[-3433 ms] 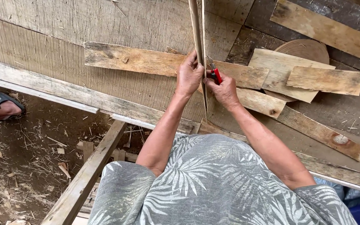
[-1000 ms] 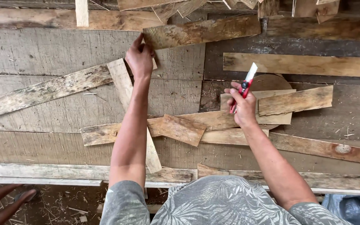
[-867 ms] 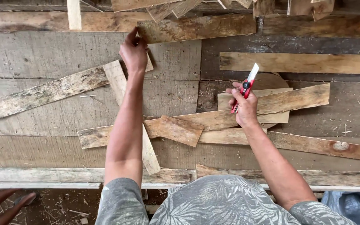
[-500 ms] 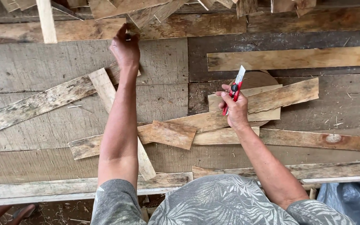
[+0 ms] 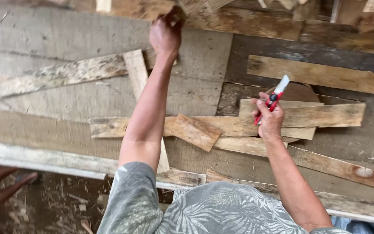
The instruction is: Trimming and shaping thin wood strips using a utility knife in a workshop environment.
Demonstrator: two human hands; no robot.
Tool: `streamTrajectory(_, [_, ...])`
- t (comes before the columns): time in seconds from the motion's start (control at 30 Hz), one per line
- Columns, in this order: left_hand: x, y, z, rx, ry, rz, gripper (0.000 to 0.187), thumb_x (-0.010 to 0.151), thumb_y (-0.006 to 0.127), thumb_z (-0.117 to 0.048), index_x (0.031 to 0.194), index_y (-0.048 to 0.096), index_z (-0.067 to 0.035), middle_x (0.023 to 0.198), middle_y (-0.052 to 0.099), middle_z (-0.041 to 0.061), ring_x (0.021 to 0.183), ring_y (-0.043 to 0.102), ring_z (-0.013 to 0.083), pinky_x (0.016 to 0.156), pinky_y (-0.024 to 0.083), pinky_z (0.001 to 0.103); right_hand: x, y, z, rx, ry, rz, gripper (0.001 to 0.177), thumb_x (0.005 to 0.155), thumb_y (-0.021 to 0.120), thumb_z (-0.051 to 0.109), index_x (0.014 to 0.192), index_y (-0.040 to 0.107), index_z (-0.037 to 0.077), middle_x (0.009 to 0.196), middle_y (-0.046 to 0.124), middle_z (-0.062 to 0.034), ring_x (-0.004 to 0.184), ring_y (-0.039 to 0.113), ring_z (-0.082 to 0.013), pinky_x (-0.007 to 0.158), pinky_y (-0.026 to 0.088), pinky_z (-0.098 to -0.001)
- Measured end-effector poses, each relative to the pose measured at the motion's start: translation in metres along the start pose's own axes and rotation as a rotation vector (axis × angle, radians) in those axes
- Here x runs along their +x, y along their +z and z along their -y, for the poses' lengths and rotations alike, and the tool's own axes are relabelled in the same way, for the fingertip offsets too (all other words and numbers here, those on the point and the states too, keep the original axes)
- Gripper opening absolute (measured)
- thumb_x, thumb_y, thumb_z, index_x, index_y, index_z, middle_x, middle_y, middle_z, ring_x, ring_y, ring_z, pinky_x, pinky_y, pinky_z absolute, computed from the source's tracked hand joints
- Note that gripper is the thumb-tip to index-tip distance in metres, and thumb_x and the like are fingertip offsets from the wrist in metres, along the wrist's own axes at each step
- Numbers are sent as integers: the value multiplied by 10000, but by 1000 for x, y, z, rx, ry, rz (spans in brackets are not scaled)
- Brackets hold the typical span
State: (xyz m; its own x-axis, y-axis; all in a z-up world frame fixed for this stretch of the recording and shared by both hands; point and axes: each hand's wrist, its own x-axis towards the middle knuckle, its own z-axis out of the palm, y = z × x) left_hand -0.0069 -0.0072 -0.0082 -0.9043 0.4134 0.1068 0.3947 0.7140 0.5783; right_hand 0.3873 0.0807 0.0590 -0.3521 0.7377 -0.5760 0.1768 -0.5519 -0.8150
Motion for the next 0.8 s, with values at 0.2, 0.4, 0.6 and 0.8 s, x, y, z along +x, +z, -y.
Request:
streamTrajectory(0.2, [-53,-49,53,41,-129,134,298,860,623,-110,1146,698,-143,1152,705,103,1018,655,351,714,539,486,14,-19,-21,-91,-73,17,304,978,702,96,1279,659,86,993,780,-140,536,665,-98,515,576,-216])
streamTrajectory(0.4, [-90,-133,54,-97,-230,53,469,975,702,-207,1416,544,-173,1439,654,59,1343,586,302,1101,468,457,4,0,-2,-104,-11,-54,289,938,708,119,1217,661,64,935,781,-87,503,589,-101,504,539,-217])
streamTrajectory(0.6, [-223,-148,97,265,-372,106,839,893,631,-728,1498,420,-185,1378,570,142,1184,570,272,950,538,434,0,5,1,-142,-27,-32,285,941,713,101,1220,669,64,929,772,-70,537,601,-92,534,568,-223])
streamTrajectory(0.8, [-247,-119,100,429,-443,64,800,750,704,-806,1210,636,-154,1364,614,87,1185,609,263,945,495,477,4,3,-5,-181,-70,-27,247,942,700,79,1187,668,58,924,775,-72,548,636,-106,551,598,-248])
